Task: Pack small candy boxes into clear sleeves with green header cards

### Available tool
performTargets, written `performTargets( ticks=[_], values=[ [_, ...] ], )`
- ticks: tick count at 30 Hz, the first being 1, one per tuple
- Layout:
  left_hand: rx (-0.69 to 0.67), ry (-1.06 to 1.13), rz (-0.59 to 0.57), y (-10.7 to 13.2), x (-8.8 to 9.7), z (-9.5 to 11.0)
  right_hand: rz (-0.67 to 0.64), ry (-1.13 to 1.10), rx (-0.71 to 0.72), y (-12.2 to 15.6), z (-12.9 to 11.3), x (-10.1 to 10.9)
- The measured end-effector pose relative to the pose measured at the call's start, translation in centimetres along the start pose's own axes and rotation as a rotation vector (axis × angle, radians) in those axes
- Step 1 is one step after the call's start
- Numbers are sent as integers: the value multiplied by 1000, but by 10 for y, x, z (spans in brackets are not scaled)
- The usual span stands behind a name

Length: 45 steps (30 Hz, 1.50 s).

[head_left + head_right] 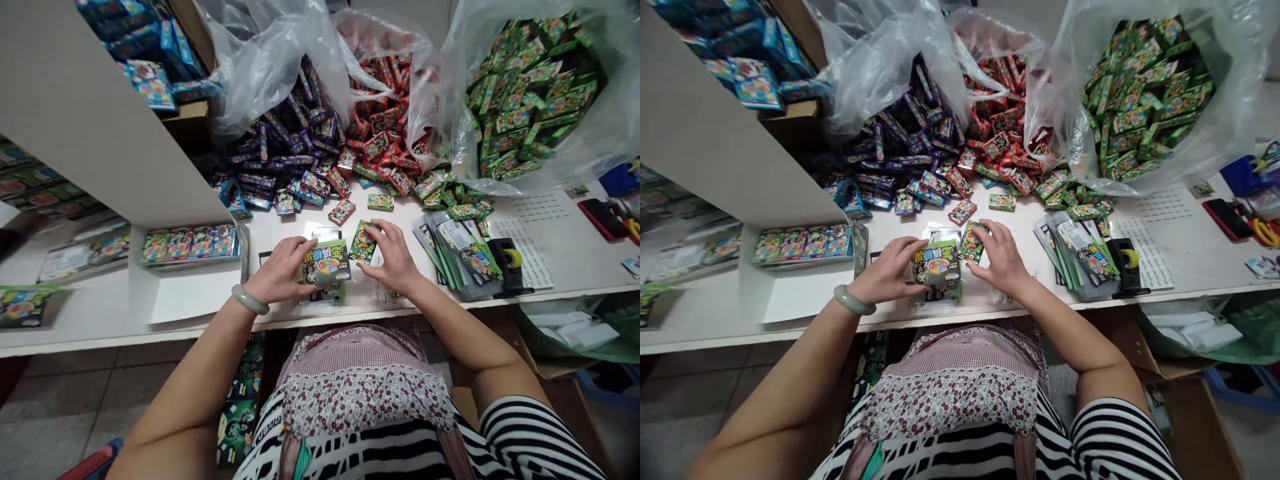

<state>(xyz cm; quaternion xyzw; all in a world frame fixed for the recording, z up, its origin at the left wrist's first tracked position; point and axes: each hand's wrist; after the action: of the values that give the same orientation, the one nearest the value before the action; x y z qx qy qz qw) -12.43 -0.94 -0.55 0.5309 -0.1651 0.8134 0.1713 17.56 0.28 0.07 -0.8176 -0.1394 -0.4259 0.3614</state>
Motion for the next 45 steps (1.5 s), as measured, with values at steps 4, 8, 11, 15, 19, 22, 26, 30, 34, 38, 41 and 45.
performTargets(
  ticks=[4, 8, 11, 15, 19, 22, 26, 30, 34, 38, 41, 45],
  values=[
    [20, 21, 49, 8, -1, 4, -123, 84, -12, -5, -8, 7],
    [33, 49, 47, 9, -7, 3, -109, 106, -15, -5, -7, 14],
    [38, 65, 61, 7, -9, 5, -174, 90, 32, -9, -5, 19],
    [81, 76, 87, 8, -7, 7, -370, 3, 202, -11, 0, 26],
    [62, 57, 53, 11, -7, 7, -340, -8, 197, -12, 5, 30],
    [45, 54, 41, 11, -8, 9, -247, 35, 121, -11, 4, 27],
    [52, 49, 61, 8, -10, 10, -231, 37, 95, -7, -1, 19],
    [37, 53, 61, 10, -14, 10, -297, -16, 188, -1, -1, 14],
    [61, 96, 84, 14, -16, 10, -312, -58, 238, 2, 1, 18],
    [15, 99, 86, 16, -19, 13, -352, -105, 270, 3, 1, 17],
    [-1, 97, 88, 18, -19, 16, -340, -237, 269, 2, 4, 8],
    [29, 39, 151, 21, -19, 16, -170, -340, 162, 6, 0, -6]
  ],
)
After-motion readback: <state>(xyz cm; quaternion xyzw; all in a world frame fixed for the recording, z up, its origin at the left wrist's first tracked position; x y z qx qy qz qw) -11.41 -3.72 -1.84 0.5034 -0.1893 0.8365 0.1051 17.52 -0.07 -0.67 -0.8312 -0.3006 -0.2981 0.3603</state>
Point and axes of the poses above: each hand's wrist, its own y-axis away from the middle knuckle, its own x-axis out of the back of the hand, z = x × y, and after that the axes turned 9 degrees about x, right-handed
